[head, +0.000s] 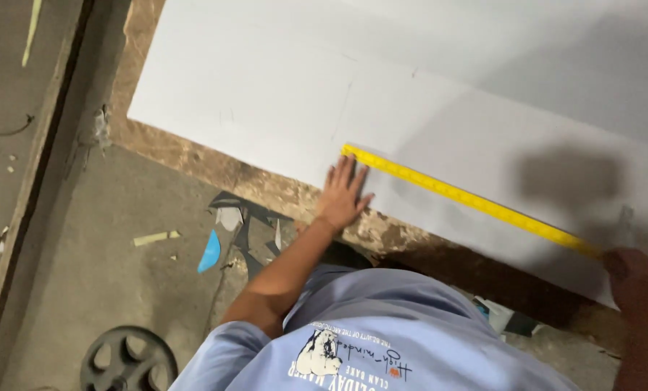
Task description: Measuring, marking, and cutting fabric pieces on a workshop table for upholstery work.
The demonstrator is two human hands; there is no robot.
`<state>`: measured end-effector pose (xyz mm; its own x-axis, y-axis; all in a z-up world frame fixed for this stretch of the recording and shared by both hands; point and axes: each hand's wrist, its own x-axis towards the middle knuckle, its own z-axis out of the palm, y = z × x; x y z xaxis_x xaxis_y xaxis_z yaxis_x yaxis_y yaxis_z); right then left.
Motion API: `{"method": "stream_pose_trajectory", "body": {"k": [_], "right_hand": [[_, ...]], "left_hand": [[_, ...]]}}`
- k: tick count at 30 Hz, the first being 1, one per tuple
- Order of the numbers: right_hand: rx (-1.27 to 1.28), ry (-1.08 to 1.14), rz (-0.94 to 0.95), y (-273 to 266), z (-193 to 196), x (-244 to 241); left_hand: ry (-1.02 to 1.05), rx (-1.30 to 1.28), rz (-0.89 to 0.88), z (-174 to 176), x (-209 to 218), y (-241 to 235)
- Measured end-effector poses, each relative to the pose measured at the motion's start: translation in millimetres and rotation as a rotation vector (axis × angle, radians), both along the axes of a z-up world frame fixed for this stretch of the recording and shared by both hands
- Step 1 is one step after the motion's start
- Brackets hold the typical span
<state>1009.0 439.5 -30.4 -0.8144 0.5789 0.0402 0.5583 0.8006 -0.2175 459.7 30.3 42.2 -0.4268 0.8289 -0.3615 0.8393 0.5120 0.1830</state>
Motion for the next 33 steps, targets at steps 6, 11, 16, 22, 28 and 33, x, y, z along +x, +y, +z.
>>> {"method": "stream_pose_trajectory", "body": {"k": [6,11,16,22,28,33], "right_hand": [[-0.070,0.132,0.054,-12.9,-9.7,-32.9],[-0.138,0.112,0.024,-36.9,18.7,-59.4],[-0.080,0.248,0.086,-39.8,6.0,-62.9],[-0.114,0.210,-0.140,-67.9,40.1,-99.6],[-1.150,1.172,-0.555,-98.8,-2.0,-185.0],[-0.970,1.012,-0.471,-162.0,42.6,-298.2]], "left_hand": [[0.126,0.476,0.146,-50.3,5.2,-16.2],[0.091,0.317,0.146,-39.6,4.2,-11.3],[0.085,0.356,0.114,-46.5,1.3,-8.9],[0.131,0.289,0.122,-41.3,1.7,-8.0],[0.039,0.220,0.112,-43.0,2.5,-8.9],[0.134,0.387,0.151,-64.4,3.0,-10.1]]}}
